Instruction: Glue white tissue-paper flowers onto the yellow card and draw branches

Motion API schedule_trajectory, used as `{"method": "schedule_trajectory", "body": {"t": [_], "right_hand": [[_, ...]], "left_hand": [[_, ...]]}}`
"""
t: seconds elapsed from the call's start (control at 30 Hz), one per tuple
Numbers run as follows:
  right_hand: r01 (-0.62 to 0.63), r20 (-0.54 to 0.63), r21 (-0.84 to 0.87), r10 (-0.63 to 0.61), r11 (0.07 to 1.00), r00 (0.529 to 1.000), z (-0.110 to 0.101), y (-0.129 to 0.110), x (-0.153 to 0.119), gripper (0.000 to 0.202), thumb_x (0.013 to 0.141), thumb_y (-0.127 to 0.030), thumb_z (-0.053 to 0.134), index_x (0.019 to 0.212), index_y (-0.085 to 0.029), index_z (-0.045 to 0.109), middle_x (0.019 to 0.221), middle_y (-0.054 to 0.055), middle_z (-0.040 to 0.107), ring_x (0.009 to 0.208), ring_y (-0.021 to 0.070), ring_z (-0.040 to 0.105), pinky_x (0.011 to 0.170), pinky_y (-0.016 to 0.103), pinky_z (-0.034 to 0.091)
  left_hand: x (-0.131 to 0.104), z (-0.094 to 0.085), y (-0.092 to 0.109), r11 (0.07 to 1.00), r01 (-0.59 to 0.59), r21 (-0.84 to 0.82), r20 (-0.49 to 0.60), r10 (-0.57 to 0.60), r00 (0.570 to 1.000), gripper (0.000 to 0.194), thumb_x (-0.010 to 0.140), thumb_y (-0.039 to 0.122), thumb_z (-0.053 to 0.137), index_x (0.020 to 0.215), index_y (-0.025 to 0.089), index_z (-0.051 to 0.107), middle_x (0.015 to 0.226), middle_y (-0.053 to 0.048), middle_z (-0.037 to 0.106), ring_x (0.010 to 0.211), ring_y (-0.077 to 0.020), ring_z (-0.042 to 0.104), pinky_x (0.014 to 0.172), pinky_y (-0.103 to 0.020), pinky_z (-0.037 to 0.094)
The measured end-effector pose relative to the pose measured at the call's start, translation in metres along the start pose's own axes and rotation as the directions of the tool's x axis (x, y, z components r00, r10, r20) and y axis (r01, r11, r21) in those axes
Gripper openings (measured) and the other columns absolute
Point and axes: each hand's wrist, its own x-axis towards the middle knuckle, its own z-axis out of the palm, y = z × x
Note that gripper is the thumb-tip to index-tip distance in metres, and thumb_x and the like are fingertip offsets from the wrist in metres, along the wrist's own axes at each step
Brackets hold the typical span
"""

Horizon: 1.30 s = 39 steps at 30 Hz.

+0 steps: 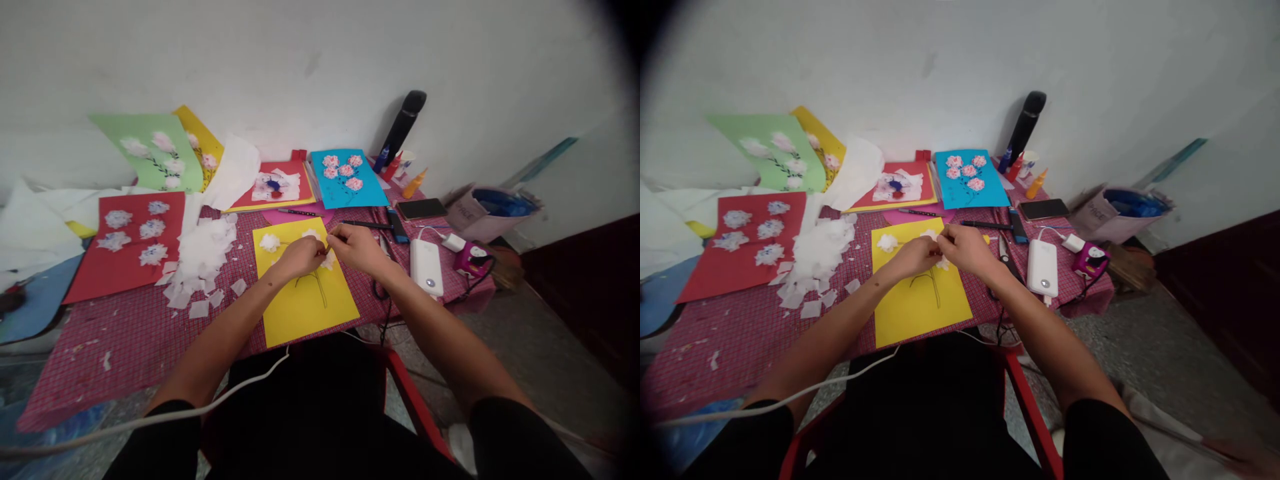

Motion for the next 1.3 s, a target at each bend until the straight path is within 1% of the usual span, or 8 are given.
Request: {"method": "schedule_trajectory", "body": {"t": [0.23,0.33,0.47,0.67,0.83,1.0,1.2,1.3], "right_hand": [[-0.008,-0.094,0.039,0.012,0.999,0.995,-0.010,-0.007,-0.001,0.021,0.092,-0.025,0.058,0.076,-0.019,0.070,0.078,0.003,0.075,0.070,0.0166,0.065,0.068,0.029,0.044],[0.001,-0.160,0.080,0.012,0.997,0.987,-0.017,-0.008,-0.006,0.020,0.093,-0.028,0.061,0.078,-0.019,0.071,0.081,0.004,0.076,0.071,0.0168,0.065,0.068,0.029,0.045],[-0.027,-0.221,0.121,0.054,0.992,0.974,-0.019,-0.006,-0.017,0.021,0.094,-0.032,0.061,0.081,-0.020,0.072,0.082,0.004,0.076,0.070,0.0174,0.066,0.065,0.029,0.046],[-0.056,-0.190,0.147,0.084,0.988,0.978,-0.012,-0.002,-0.023,0.021,0.094,-0.033,0.061,0.080,-0.020,0.072,0.085,0.006,0.078,0.074,0.0193,0.069,0.067,0.030,0.048],[-0.033,-0.140,0.143,0.053,0.989,0.989,-0.001,0.003,-0.018,0.022,0.094,-0.031,0.061,0.077,-0.021,0.070,0.088,0.006,0.079,0.077,0.0200,0.070,0.070,0.031,0.049],[-0.039,-0.082,0.141,0.051,0.989,0.995,0.003,0.005,-0.018,0.025,0.095,-0.032,0.058,0.077,-0.021,0.069,0.079,0.004,0.076,0.069,0.0176,0.066,0.064,0.030,0.044],[-0.042,-0.115,0.128,0.057,0.991,0.992,0.000,0.001,-0.019,0.023,0.095,-0.032,0.059,0.079,-0.020,0.071,0.082,0.004,0.076,0.071,0.0172,0.066,0.065,0.029,0.044],[-0.030,-0.087,0.112,0.040,0.993,0.995,0.001,0.003,-0.018,0.025,0.096,-0.032,0.058,0.078,-0.019,0.070,0.081,0.004,0.076,0.071,0.0171,0.065,0.065,0.029,0.044]], "left_hand": [[0.001,0.005,-0.006,1.000,-0.028,-0.004,-0.021,0.028,0.999,0.019,0.094,0.025,0.059,0.096,0.018,0.077,0.094,-0.008,0.076,0.089,-0.0246,0.069,0.076,-0.034,0.049],[0.000,0.005,-0.008,1.000,-0.002,-0.016,-0.025,0.002,1.000,0.021,0.092,0.025,0.063,0.106,0.018,0.077,0.095,-0.008,0.075,0.089,-0.0242,0.069,0.078,-0.035,0.050],[-0.004,-0.003,-0.007,0.998,0.014,-0.059,-0.041,-0.016,0.999,0.032,0.089,0.023,0.066,0.119,0.018,0.074,0.097,-0.007,0.074,0.088,-0.0230,0.068,0.080,-0.035,0.051],[-0.012,-0.013,-0.007,0.998,-0.002,-0.068,-0.075,-0.003,0.997,0.031,0.091,0.016,0.056,0.115,0.016,0.075,0.102,-0.009,0.075,0.094,-0.0223,0.069,0.087,-0.035,0.053],[-0.020,-0.008,-0.010,0.998,-0.013,-0.067,-0.093,0.007,0.996,0.031,0.092,0.014,0.052,0.112,0.017,0.076,0.107,-0.009,0.076,0.100,-0.0222,0.070,0.092,-0.036,0.054],[-0.024,-0.005,-0.009,0.998,-0.007,-0.070,-0.088,0.001,0.996,0.033,0.091,0.013,0.052,0.113,0.017,0.076,0.109,-0.009,0.076,0.104,-0.0227,0.070,0.096,-0.036,0.054],[-0.026,-0.005,-0.006,0.998,-0.012,-0.068,-0.074,0.007,0.997,0.036,0.090,0.012,0.052,0.116,0.017,0.076,0.110,-0.010,0.076,0.103,-0.0232,0.071,0.095,-0.036,0.055],[-0.027,-0.003,-0.007,0.997,-0.010,-0.071,-0.078,0.005,0.997,0.035,0.091,0.014,0.053,0.117,0.018,0.076,0.111,-0.010,0.075,0.104,-0.0236,0.070,0.095,-0.037,0.054]]}}
